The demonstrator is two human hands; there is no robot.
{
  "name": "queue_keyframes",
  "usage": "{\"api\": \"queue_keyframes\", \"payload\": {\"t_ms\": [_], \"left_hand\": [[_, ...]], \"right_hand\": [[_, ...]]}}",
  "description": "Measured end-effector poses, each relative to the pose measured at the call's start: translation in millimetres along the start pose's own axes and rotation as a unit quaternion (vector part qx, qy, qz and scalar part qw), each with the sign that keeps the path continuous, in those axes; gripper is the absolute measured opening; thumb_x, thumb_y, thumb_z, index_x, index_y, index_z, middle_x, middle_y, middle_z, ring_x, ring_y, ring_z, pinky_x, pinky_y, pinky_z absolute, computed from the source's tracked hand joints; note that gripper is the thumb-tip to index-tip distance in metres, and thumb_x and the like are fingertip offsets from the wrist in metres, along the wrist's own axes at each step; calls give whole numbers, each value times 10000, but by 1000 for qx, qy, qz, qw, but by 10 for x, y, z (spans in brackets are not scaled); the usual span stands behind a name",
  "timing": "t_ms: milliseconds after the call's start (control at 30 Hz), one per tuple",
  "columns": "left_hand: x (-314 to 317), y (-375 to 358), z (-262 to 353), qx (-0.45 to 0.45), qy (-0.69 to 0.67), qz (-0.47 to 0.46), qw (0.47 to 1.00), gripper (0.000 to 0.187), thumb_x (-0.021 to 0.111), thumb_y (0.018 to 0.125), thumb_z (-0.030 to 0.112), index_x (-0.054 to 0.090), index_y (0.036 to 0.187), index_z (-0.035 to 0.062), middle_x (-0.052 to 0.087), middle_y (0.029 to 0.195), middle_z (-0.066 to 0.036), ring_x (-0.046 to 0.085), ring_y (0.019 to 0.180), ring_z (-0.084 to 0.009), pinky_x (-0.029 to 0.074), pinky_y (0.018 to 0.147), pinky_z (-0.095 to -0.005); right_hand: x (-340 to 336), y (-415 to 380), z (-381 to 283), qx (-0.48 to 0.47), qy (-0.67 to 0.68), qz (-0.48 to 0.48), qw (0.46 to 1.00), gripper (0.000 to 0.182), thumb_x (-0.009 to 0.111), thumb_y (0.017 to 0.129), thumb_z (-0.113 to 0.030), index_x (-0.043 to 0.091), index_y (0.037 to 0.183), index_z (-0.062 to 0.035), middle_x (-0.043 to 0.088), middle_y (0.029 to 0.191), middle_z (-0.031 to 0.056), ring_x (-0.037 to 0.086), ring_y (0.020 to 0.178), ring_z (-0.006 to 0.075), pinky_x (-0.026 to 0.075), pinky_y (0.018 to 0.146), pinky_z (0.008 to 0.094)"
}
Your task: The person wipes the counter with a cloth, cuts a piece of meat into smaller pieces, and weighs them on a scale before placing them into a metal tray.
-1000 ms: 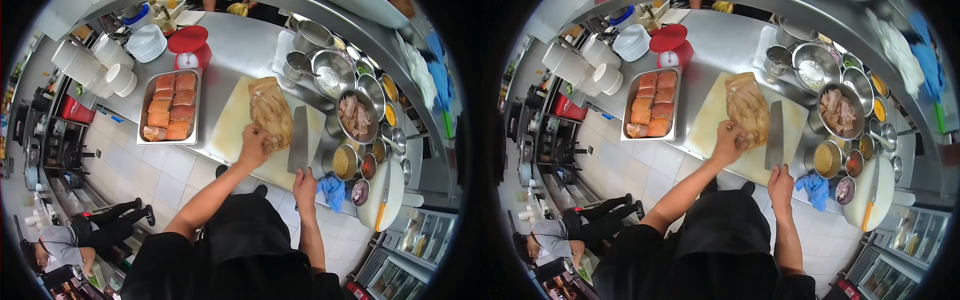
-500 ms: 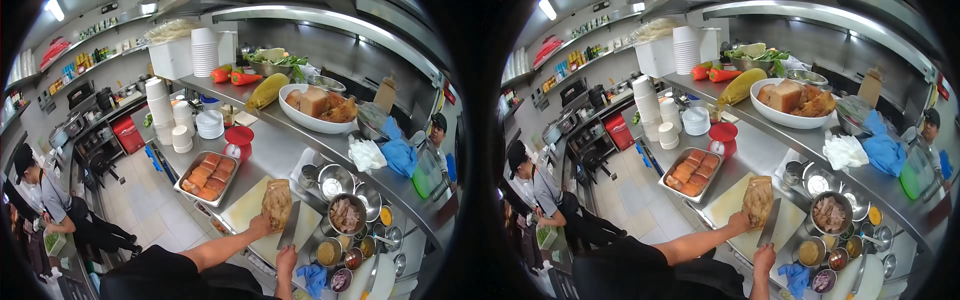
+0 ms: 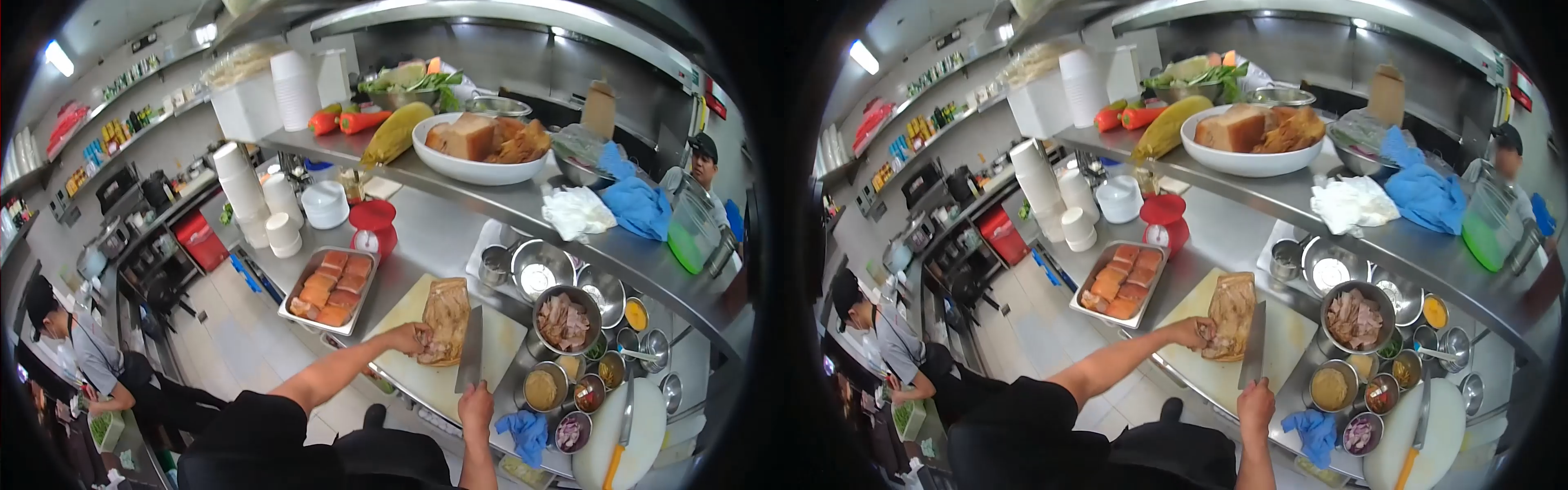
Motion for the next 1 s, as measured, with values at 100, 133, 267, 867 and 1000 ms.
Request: {"api": "queue_keyframes", "payload": {"t_ms": [100,133,267,867,1000], "left_hand": [[-98,77,-129,14,-39,-69,997,294,718,715,78,583,973,115,634,792,1,578,581,-105,488,512,-261],[-120,123,-175,34,-67,-89,993,304,721,708,71,579,975,101,637,790,-13,579,578,-108,500,522,-275],[-204,358,-390,64,-91,-173,979,310,707,703,-1,571,971,73,638,910,-26,604,718,-119,507,546,-285],[48,-126,-780,137,-355,-63,923,416,609,899,140,499,1252,-50,649,815,-99,654,613,-146,535,510,-281],[91,-252,-656,116,-398,6,910,77,559,896,98,543,931,31,566,655,-47,602,532,-109,477,448,-245]], "right_hand": [[71,58,87,-54,-53,23,997,245,529,915,-186,548,937,57,639,756,280,642,709,453,509,635,523],[44,80,88,-59,-79,12,995,245,529,915,-186,548,937,57,639,756,280,642,709,453,509,635,523],[113,141,168,-76,-55,-82,992,259,512,939,-205,539,961,52,600,624,182,602,424,273,470,399,399],[-188,117,151,-84,-252,-42,963,301,541,948,-235,562,900,61,640,708,199,630,605,301,492,484,413],[-74,43,-49,113,1,-94,989,272,516,980,-278,486,902,-20,510,550,52,518,414,162,427,341,330]]}}
Point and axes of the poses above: each hand's wrist, its own y-axis towards the middle knuckle, its own x-axis out of the palm, z = x × y, the point moved 7 cm from there along y, towards the middle knuckle
